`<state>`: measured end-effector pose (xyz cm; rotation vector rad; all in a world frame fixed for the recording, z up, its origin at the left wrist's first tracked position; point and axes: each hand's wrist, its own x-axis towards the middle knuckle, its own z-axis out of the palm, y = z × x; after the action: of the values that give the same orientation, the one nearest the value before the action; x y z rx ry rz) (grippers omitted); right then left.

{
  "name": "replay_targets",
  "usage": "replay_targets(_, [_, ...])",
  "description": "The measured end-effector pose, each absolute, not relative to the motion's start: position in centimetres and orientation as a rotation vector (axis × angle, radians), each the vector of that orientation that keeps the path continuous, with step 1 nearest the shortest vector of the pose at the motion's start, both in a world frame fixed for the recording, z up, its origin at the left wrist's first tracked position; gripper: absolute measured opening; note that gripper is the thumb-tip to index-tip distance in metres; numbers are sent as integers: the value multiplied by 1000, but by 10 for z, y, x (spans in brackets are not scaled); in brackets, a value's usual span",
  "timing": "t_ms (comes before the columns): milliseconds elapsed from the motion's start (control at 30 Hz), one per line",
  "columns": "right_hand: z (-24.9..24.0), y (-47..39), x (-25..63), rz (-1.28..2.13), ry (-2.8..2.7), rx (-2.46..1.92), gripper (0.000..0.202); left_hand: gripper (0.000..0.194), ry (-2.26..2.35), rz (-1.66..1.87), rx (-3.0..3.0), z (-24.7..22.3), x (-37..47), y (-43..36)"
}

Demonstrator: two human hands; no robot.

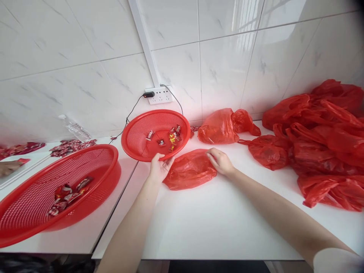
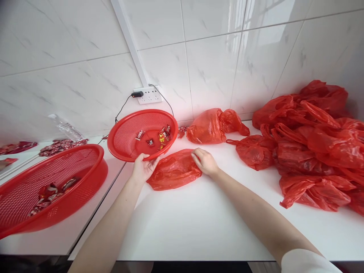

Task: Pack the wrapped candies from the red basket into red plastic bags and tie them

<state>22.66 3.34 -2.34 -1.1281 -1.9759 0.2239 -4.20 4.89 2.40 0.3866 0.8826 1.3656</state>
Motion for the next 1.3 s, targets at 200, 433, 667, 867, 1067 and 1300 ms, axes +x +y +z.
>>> replay_targets(200, [-7,11,205,229,-1558,-1144,31,10,890,1448,506,-3,-25,43])
replay_targets(433, [-19,-12,166,-120,-2267,-400,26,7,840,1320,632,-9,-21,37])
replay_targets(667, [-24,0,176,-172,-2115,-865,42,24,764,1191,755,-7,-14,26])
replay_targets(867, [-23,5,178,-179,-2218,-1131,76,27,797,1084,834,-12,3,12])
replay_targets(1067, [-22,6,179,-27,-2302,-1060,67,36,838,1095,798,-13,8,8])
replay_targets(1300, [-31,10,183,6,-2143,-815,26,13,794,1160,755,-6,-5,21])
